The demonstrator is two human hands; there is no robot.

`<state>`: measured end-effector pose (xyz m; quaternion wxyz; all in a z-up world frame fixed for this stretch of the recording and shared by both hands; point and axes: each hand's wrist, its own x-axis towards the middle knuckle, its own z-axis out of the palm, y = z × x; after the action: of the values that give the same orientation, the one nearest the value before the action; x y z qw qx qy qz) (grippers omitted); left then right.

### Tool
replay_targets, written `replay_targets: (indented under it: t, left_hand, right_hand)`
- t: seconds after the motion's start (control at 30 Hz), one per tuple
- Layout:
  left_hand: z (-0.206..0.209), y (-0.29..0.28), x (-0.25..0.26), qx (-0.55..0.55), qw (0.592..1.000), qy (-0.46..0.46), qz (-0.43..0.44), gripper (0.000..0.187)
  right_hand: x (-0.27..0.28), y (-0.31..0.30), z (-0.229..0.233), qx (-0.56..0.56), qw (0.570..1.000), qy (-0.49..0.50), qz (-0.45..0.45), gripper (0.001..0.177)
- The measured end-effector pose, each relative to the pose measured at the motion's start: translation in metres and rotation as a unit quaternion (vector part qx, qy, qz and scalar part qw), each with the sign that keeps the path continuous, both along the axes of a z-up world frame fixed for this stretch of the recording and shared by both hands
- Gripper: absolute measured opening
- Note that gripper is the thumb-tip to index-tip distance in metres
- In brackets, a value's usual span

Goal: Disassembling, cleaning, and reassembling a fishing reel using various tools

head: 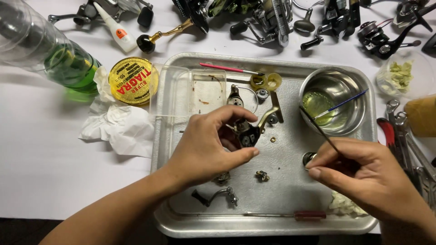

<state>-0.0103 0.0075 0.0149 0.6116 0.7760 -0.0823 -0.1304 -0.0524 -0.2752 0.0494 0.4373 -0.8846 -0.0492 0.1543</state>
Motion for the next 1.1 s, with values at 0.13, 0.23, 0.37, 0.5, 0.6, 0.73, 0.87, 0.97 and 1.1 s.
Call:
replay_targets:
  t: [0.13,0.23,0.37,0.5,0.6,0.73,0.87,0.97,1.1]
  left_hand:
    - [-0.002,-0.004,-0.001,0.058,0.996,0.02,-0.072,0.046]
    - [0.0,-0.005,0.0,0.075,0.991,0.074,-0.085,0.05]
    - [-0.007,-0.006,0.001,0.067,0.989,0.091,-0.092,0.049]
    - [-0.004,-0.009,0.002,0.077,0.981,0.138,-0.11,0.047]
    - [-0.009,-0.009,0.0,0.061,0.985,0.105,-0.119,0.047]
    - [-0.015,-0.007,0.0,0.019,0.988,0.098,-0.119,0.046]
    - [-0.013,-0.008,0.0,0.019,0.988,0.101,-0.112,0.045]
    - [-0.011,-0.008,0.001,0.034,0.987,0.107,-0.111,0.046]
    - [-0.013,-0.007,0.001,0.036,0.989,0.098,-0.109,0.047]
  right_hand:
    - [0.014,0.027,-0.006,0.013,1.0,-0.016,0.017,0.009]
    - [0.022,0.04,-0.015,-0.006,0.998,-0.038,0.049,0.007]
    - [0.022,0.049,-0.016,-0.023,0.992,-0.086,0.091,0.007]
    - [0.025,0.051,-0.015,-0.033,0.988,-0.104,0.11,0.005]
    - [0.029,0.051,-0.02,-0.066,0.983,-0.124,0.12,0.004]
    - [0.033,0.052,-0.026,-0.048,0.975,-0.153,0.156,0.005]
    - [0.031,0.05,-0.027,-0.055,0.968,-0.184,0.161,0.006]
    - [0.029,0.049,-0.027,-0.054,0.966,-0.205,0.15,0.008]
    - [0.029,0.049,-0.029,-0.051,0.964,-0.217,0.145,0.01]
